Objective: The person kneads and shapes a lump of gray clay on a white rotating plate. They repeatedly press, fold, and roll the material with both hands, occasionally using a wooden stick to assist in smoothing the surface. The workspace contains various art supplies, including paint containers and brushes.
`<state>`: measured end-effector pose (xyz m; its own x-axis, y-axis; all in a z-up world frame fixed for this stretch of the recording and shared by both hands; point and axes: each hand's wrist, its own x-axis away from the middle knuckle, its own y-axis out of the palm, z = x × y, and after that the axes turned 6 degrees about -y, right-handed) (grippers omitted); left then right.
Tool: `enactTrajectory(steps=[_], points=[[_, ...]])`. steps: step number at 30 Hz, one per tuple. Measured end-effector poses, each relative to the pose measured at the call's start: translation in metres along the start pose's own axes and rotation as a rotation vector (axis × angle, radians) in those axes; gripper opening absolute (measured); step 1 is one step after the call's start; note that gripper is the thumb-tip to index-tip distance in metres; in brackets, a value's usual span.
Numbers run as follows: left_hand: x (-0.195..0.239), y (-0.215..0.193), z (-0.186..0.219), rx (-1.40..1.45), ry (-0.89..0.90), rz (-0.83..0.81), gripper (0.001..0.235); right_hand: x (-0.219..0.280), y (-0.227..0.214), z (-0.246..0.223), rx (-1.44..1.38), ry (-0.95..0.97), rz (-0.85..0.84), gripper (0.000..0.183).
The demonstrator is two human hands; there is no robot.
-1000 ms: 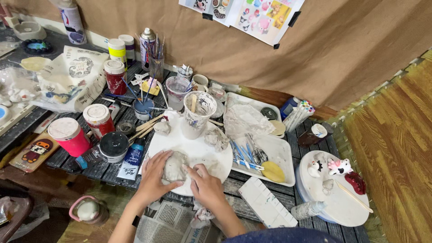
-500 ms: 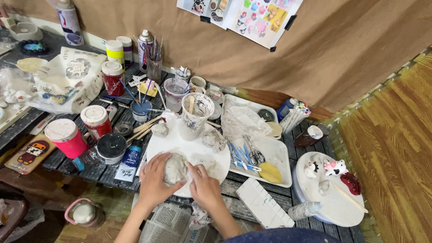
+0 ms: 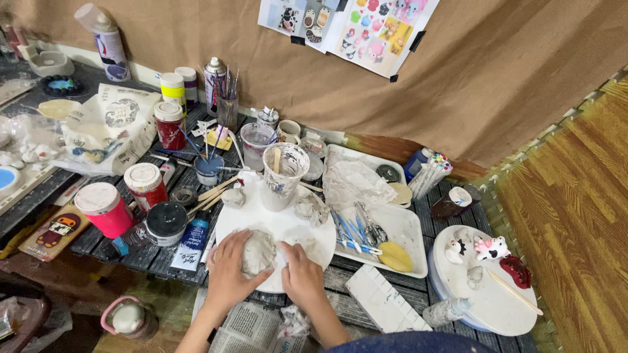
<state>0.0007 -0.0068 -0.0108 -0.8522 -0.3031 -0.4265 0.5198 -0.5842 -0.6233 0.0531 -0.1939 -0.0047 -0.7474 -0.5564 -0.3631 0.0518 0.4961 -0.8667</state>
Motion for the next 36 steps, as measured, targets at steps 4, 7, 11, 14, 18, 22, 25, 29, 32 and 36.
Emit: enactTrajectory(steps=[4, 7, 11, 14, 18, 22, 25, 29, 32, 36], points=[[0.001, 0.001, -0.002, 0.003, 0.008, -0.007, 0.097, -0.006, -0.007, -0.007, 0.028, -0.031, -0.075, 0.063], [-0.002, 0.0, -0.001, -0.016, -0.001, -0.038, 0.097, -0.006, -0.002, -0.006, 0.051, -0.019, -0.099, 0.052], [0.002, 0.0, 0.003, -0.023, -0.022, -0.046, 0.097, 0.001, 0.005, 0.004, 0.05, -0.002, -0.073, 0.036], [0.003, 0.0, 0.004, -0.011, -0.013, -0.031, 0.097, 0.004, 0.001, 0.007, -0.029, -0.017, 0.013, 0.04], [0.003, 0.003, 0.002, 0.006, -0.015, -0.025, 0.097, 0.002, -0.009, -0.006, -0.022, -0.098, 0.075, 0.063], [0.003, 0.003, 0.002, -0.016, -0.026, -0.047, 0.098, -0.009, -0.018, -0.011, 0.014, -0.043, -0.085, 0.066], [0.004, 0.002, 0.004, -0.054, -0.047, -0.077, 0.099, -0.009, -0.019, -0.007, -0.04, 0.001, -0.083, 0.06], [0.006, -0.002, 0.005, -0.112, -0.053, -0.128, 0.101, 0.0, -0.014, 0.008, -0.155, 0.013, 0.051, 0.047], [0.006, -0.006, 0.006, -0.123, -0.06, -0.158, 0.103, 0.01, -0.006, 0.015, -0.172, 0.036, 0.067, 0.035], [0.009, -0.008, 0.009, -0.098, -0.027, -0.163, 0.119, 0.012, -0.001, 0.023, -0.24, 0.099, 0.101, 0.036]])
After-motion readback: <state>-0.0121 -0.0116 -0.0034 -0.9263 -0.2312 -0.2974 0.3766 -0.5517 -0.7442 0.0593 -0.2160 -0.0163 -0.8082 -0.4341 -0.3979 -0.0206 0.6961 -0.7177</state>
